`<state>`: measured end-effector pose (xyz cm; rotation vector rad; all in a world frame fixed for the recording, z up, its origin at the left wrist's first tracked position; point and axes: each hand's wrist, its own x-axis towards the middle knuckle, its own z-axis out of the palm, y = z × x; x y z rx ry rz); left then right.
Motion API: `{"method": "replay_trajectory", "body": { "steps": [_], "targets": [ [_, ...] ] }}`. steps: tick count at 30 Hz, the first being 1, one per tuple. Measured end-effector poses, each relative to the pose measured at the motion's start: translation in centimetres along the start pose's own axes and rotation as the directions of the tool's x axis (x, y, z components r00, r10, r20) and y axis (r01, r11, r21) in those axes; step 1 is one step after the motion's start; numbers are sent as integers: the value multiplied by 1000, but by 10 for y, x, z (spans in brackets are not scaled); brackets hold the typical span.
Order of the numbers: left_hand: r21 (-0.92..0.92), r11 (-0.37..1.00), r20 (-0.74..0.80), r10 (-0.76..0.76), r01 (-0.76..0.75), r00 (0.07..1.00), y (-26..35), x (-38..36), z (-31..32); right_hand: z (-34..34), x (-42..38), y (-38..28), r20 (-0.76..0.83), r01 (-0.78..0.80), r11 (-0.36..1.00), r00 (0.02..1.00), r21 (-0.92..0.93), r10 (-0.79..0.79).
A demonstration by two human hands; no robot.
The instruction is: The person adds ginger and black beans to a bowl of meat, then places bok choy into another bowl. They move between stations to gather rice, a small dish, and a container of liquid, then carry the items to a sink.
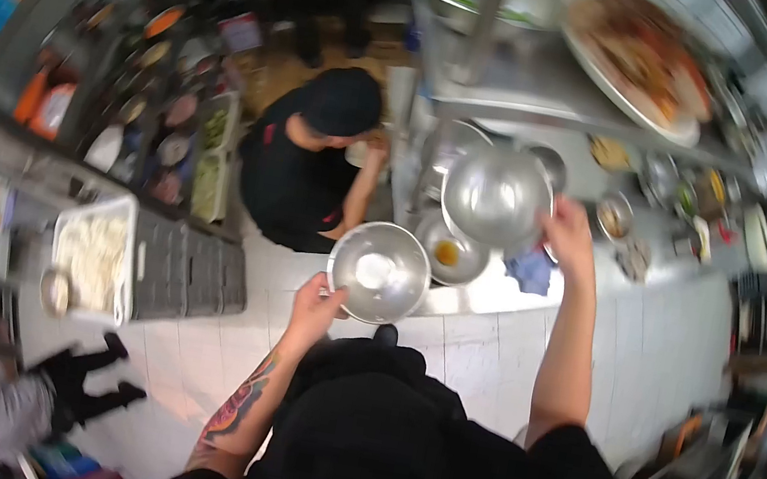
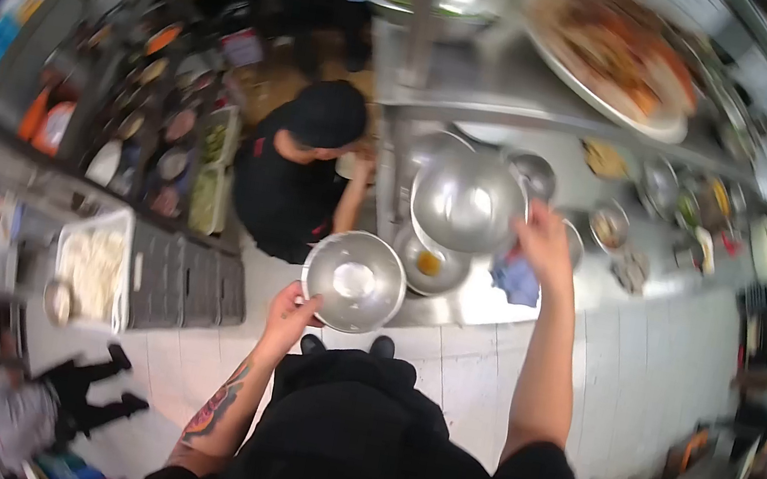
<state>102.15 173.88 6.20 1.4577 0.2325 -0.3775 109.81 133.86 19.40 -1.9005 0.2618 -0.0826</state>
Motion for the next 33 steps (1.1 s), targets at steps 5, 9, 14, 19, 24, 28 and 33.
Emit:
{"method": "replay_trajectory", "body": {
  "steps": [5, 9, 14, 19, 24, 28, 33],
  "targets": [
    [51, 997, -92, -56, 61, 994, -13, -22, -17, 113, -59, 49, 379, -161, 966, 922, 201, 75],
    [-77, 997, -142, 3, -14, 990, -45, -30, -39, 191, -86, 54, 503, -253, 937, 858, 242, 102],
    [-236, 971, -422, -79, -25, 903, -58, -63, -107, 220, -88, 32, 522, -198, 928, 853, 317, 4],
    [-38, 944, -780, 177, -328, 600, -40, -87, -296, 232, -77, 15, 488, -221, 924, 872, 310, 45],
    [328, 945, -926, 319, 14, 202, -74, -98, -534, 273, -87, 11, 429, -255, 915, 897, 313, 103],
    [-46, 986, -970, -6, -162, 242, -51, -83, -607, 339, -102, -25, 439, -287, 885, 892, 368, 107],
    [-14, 993, -964, -46, 121, 262, -63, -79, -641, 398, -105, -51, 491, -352, 814, 866, 462, 95]
  ]
}}
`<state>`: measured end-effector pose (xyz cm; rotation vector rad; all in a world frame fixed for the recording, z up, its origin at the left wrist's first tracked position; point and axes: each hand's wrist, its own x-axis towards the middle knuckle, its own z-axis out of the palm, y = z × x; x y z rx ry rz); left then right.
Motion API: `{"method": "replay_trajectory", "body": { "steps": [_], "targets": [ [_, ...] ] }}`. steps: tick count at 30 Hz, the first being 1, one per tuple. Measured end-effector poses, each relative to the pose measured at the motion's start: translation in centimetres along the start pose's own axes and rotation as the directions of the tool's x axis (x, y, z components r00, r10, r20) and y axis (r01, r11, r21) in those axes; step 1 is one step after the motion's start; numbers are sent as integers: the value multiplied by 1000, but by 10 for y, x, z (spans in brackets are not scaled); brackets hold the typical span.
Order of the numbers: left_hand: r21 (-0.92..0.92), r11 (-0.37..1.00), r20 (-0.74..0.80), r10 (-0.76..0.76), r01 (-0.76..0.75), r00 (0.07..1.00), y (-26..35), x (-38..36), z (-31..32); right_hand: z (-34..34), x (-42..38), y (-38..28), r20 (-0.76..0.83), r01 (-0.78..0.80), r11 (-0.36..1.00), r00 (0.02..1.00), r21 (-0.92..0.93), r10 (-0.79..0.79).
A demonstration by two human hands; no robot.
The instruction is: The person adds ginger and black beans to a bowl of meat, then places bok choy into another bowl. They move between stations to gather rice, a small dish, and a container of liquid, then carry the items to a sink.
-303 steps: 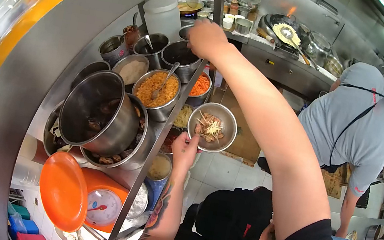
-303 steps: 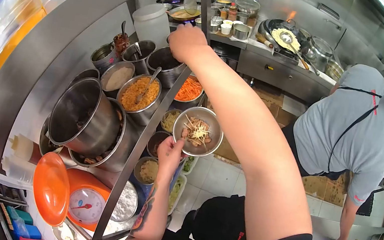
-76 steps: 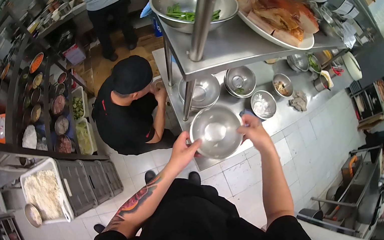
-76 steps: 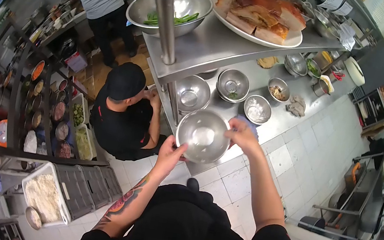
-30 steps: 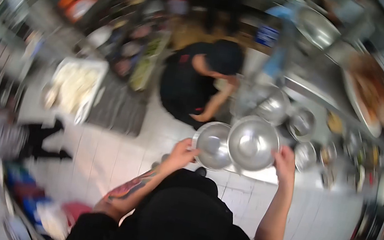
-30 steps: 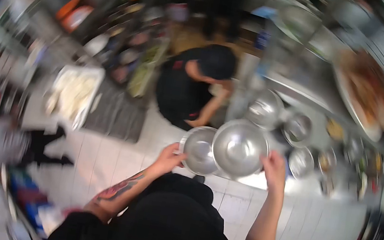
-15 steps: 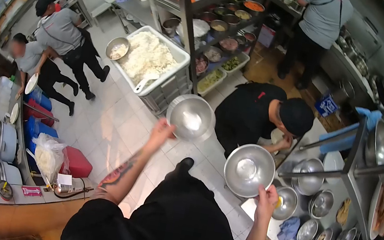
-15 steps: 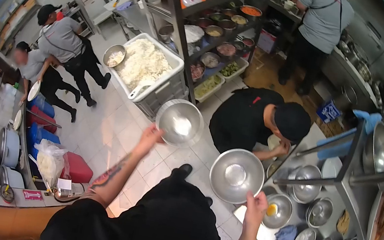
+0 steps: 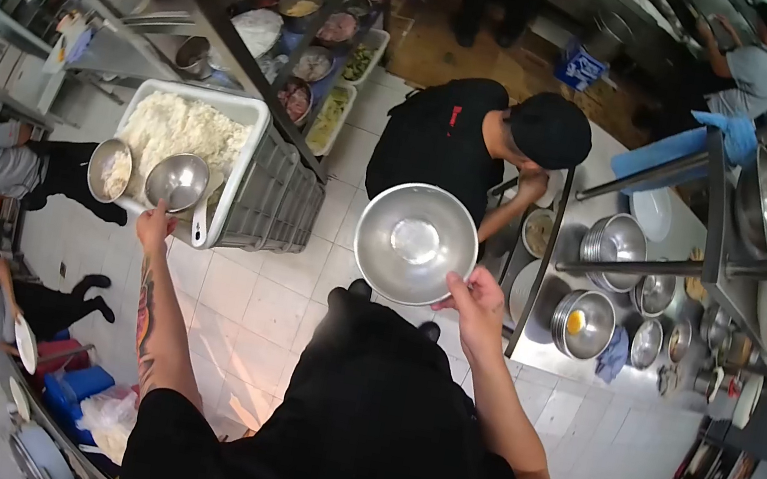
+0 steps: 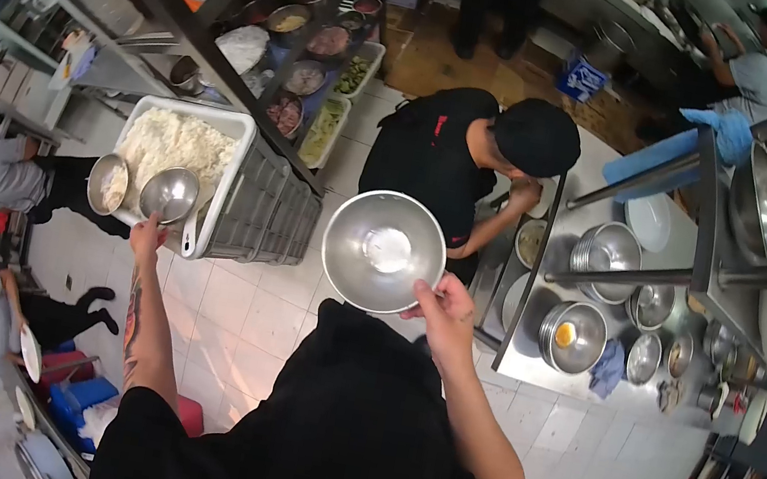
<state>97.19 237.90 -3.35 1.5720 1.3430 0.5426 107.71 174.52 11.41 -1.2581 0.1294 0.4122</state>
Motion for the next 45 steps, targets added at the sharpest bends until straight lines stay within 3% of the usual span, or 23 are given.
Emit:
{"method": "replay_trajectory", "body": {
  "steps": [1, 2, 3, 4, 7, 10, 13, 16, 17, 20, 22, 23, 24, 27, 29, 31, 34, 35, 40, 42, 43, 44, 45],
  "targets": [
    [12, 1000, 20, 1, -2, 1000, 1, 3, -6, 8, 3, 0, -23, -3, 1000, 1000, 4, 3],
    [337, 919, -114, 254, -204, 960, 3, 4, -14, 14, 4, -1, -17, -16, 1000, 1000, 9, 17],
    [637, 698, -144, 524, -327, 839, 6, 1, -20, 18, 2, 0, -16, -30, 999, 999, 14, 30],
    [590, 713, -197, 581, -378, 790, 10, -5, -23, 19, 0, 4, -50, -29, 999, 998, 19, 30],
    [72, 916, 294, 359, -395, 886, 53, -102, 2, 17, -2, 19, -36, -77, 996, 996, 53, 79],
    [-102, 989, 842, 142, -105, 521, 111, -271, 44, 18, -15, 31, -79, -89, 995, 993, 43, 92],
    [-140, 974, 979, 110, 176, 169, 64, -348, 83, 3, -31, 65, 6, -97, 991, 995, -93, 98],
    [-39, 941, 916, -100, 335, 389, 11, -388, 111, -14, -63, 63, 107, -159, 954, 976, -253, 191],
    [-40, 944, 923, -91, 328, 373, 10, -396, 110, -34, -74, 55, 144, -94, 955, 980, -282, 139],
    [24, 959, 905, -141, 282, 401, 6, -426, 105, -174, -110, 40, -210, 46, 903, 966, -427, -149],
    [85, 981, 914, -147, 176, 377, -4, -447, 101, -302, -126, 35, -551, -76, 724, 704, -685, -447],
    [95, 980, 923, -152, 175, 353, -9, -462, 103, -321, -131, -3, -598, -377, 465, 512, -801, -617],
    [96, 981, 922, -151, 167, 356, -12, -481, 107, -348, -132, -15, -545, -418, 365, 495, -832, -676],
    [142, 981, 946, -173, 129, 276, -15, -545, 123, -421, -109, 14, -373, -366, 165, 623, -916, -688],
    [149, 984, 960, -167, 95, 225, -19, -584, 133, -420, -104, 26, -352, -399, 99, 632, -912, -691],
    [146, 986, 964, -159, 77, 213, -14, -621, 142, -411, -109, 22, -364, -445, -15, 752, -895, -549],
    [228, 974, 962, -227, 11, 151, 1, -669, 159, -429, -117, 25, -309, -298, 127, 712, -946, -631],
    [246, 969, 966, -244, -18, 89, 1, -679, 167, -429, -117, 26, -249, -296, 65, 641, -953, -727],
    [310, 947, 950, -313, -80, -22, 7, -724, 206, -449, -137, 55, -25, -15, 22, 798, -1000, -603],
    [377, 919, 921, -385, -112, -61, 7, -736, 217, -461, -159, 50, -184, 253, 658, 835, -709, -519],
    [386, 917, 913, -395, -102, -102, 5, -742, 222, -462, -173, 40, -337, 289, 814, 802, -504, -493],
    [383, 919, 914, -392, -97, -107, 4, -753, 227, -449, -188, 17, -334, 287, 810, 802, -511, -495],
    [378, 921, 914, -387, -91, -120, 3, -766, 231, -431, -202, -2, -169, 335, 609, 765, -719, -621]
  ]
}}
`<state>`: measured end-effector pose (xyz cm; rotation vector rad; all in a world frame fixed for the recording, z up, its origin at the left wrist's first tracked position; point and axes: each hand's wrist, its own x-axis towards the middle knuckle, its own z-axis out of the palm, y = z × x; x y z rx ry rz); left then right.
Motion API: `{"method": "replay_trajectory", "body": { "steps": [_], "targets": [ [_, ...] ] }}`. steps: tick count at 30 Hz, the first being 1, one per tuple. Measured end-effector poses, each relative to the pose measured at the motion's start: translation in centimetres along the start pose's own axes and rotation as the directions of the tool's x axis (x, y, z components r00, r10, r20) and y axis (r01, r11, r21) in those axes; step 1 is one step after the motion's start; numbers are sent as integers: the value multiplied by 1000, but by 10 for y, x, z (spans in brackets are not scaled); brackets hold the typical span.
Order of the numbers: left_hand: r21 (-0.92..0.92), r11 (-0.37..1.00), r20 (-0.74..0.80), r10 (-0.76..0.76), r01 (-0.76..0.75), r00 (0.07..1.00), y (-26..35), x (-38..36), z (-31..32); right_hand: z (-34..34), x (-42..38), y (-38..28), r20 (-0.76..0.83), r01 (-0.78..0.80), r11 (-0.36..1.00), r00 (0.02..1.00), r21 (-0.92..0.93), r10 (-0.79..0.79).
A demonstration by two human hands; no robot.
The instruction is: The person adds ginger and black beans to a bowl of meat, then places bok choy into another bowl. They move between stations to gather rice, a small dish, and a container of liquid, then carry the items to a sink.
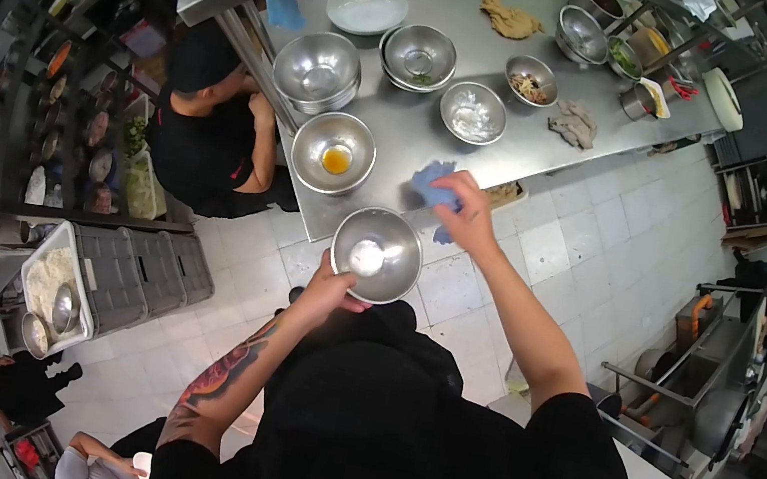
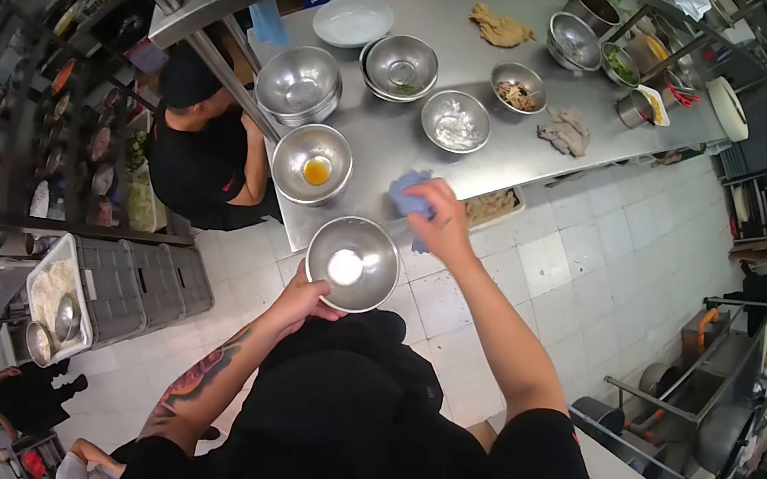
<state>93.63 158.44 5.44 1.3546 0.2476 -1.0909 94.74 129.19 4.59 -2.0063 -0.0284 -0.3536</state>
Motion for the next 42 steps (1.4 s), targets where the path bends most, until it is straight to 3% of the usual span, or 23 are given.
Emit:
{"method": "replay_trajectory", "body": {
  "steps": [2, 3, 6, 8, 11, 12, 15, 16, 17, 18, 19, 21, 23, 25, 26, 27, 29, 31, 33, 35, 39, 41, 42],
  "targets": [
    [-24, 999, 60, 45, -44, 997, 2, 5, 31, 4, -6, -55, 172, 355, 877, 933, -323, -315],
    [-16, 993, 79, 119, -118, 990, 10, 2, 52, 7, -6, -70, 300, 441, 795, 892, -417, -338],
    [-71, 994, 138, 89, -80, 986, 26, 4, 74, 3, -11, -62, 289, 418, 675, 908, -607, -302],
    [8, 991, 48, 132, -133, 990, 29, 3, 73, 3, -26, -65, 333, 324, 537, 939, -779, -83],
    [-62, 957, 53, 286, -283, 957, 19, 4, 76, 19, -42, -67, 170, 130, 693, 985, -709, -11],
    [-119, 953, 78, 287, -277, 955, 20, 0, 80, 24, -36, -74, 34, 18, 843, 999, -537, 1],
    [15, 885, 101, 462, -466, 881, 37, -8, 69, 56, -36, -59, 31, 67, 969, 998, -239, -62],
    [143, 865, 87, 474, -482, 876, 38, -8, 58, 53, -41, -55, 312, 95, 979, 949, -180, -35],
    [391, 553, 231, 715, -735, 660, 39, -5, 43, 43, -43, -66, 530, 115, 927, 842, -356, 99],
    [558, 120, 346, 866, -821, 362, 40, -2, 29, 34, -33, -91, 711, 129, 821, 585, -556, 390],
    [727, 165, 394, 694, -666, 603, 52, -21, 21, 24, -26, -116, 726, 184, 738, 437, -650, 531],
    [775, 80, 349, 773, -627, 529, 77, -26, 1, 4, -15, -111, 712, 355, 622, 438, -698, 549],
    [751, 114, 231, 878, -650, 420, 98, -40, -26, -11, 9, -105, 557, 141, 644, 658, -752, 507],
    [414, 473, -25, 860, -778, 510, 109, -59, -52, -3, 27, -76, 260, -76, 773, 917, -630, 302],
    [204, 567, -122, 823, -798, 554, 113, -70, -63, 5, 33, -53, 179, -57, 786, 961, -616, 210],
    [215, 556, -144, 831, -803, 537, 113, -76, -79, 13, 40, -31, 90, -36, 799, 990, -601, 113],
    [36, 662, -66, 749, -749, 659, 111, -82, -116, 25, 35, 12, 39, 135, 647, 986, -751, -160],
    [-87, 723, -77, 681, -685, 728, 96, -72, -161, 60, 38, -66, -73, -283, 928, 959, -243, 274],
    [-164, 758, -83, 627, -631, 775, 91, -67, -201, 103, 35, -125, 116, -519, 815, 854, 258, 507],
    [-142, 761, -67, 631, -633, 773, 77, -50, -240, 169, 35, -189, 304, -479, 664, 878, 575, 370],
    [-83, 878, 128, 478, -471, 869, 126, -87, -301, 288, 46, -207, 368, -563, 710, 823, 422, 434],
    [-72, 870, 180, 493, -488, 851, 144, -93, -342, 330, 52, -196, 115, -514, 787, 854, 342, 507],
    [4, 850, 197, 516, -527, 834, 151, -83, -372, 340, 68, -213, 160, -537, 771, 842, 342, 516]
  ]
}}
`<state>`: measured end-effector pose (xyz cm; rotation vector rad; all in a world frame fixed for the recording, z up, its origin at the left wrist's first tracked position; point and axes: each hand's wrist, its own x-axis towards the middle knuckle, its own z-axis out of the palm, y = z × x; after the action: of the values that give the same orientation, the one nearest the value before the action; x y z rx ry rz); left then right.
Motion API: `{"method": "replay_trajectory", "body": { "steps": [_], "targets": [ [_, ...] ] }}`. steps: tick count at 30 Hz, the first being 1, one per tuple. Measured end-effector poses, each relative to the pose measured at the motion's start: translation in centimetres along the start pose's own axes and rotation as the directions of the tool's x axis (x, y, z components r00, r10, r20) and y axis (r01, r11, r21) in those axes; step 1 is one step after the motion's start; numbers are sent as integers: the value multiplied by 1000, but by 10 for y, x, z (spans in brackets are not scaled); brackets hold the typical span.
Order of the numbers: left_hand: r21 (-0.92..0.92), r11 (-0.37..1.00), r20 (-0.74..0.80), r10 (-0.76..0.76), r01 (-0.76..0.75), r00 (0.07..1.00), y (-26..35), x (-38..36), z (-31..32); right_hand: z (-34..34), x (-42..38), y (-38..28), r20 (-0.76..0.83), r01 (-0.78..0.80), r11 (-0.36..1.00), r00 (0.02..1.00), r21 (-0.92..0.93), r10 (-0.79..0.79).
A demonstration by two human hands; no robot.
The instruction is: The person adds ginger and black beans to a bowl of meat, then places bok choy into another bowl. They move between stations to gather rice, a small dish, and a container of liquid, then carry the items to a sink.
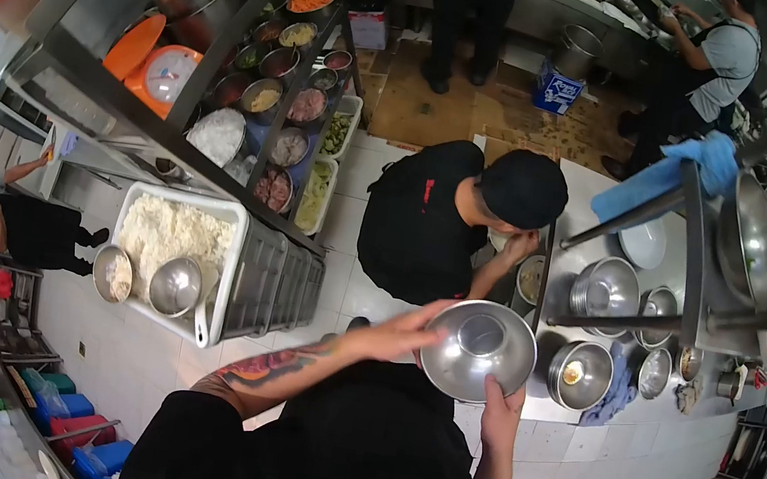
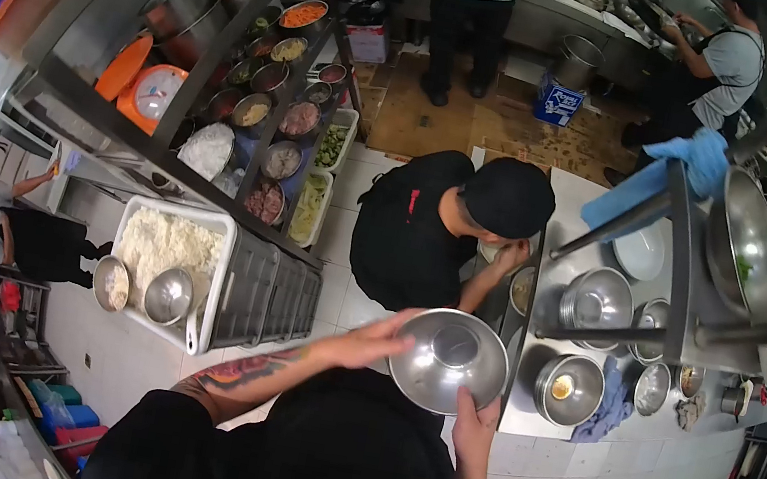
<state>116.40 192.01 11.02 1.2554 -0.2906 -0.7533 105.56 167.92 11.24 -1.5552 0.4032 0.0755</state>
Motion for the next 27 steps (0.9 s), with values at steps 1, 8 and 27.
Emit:
{"method": "replay_trajectory", "body": {
  "steps": [1, 8, 27],
  "targets": [
    [83, 996, 22, 28, -30, 999, 3, 7, -32, 18, 8, -15, -3, -5, 1000, 1000, 1, 5],
    [367, 883, -625, 466, -291, 627, 96, 84, -296, 123, 113, -40, 392, -66, 995, 919, 75, 31],
    [495, 313, -741, 639, 810, 207, 250, 172, -943, 301, 282, -19, 425, -462, 886, 799, -18, 425]
  ]
}}
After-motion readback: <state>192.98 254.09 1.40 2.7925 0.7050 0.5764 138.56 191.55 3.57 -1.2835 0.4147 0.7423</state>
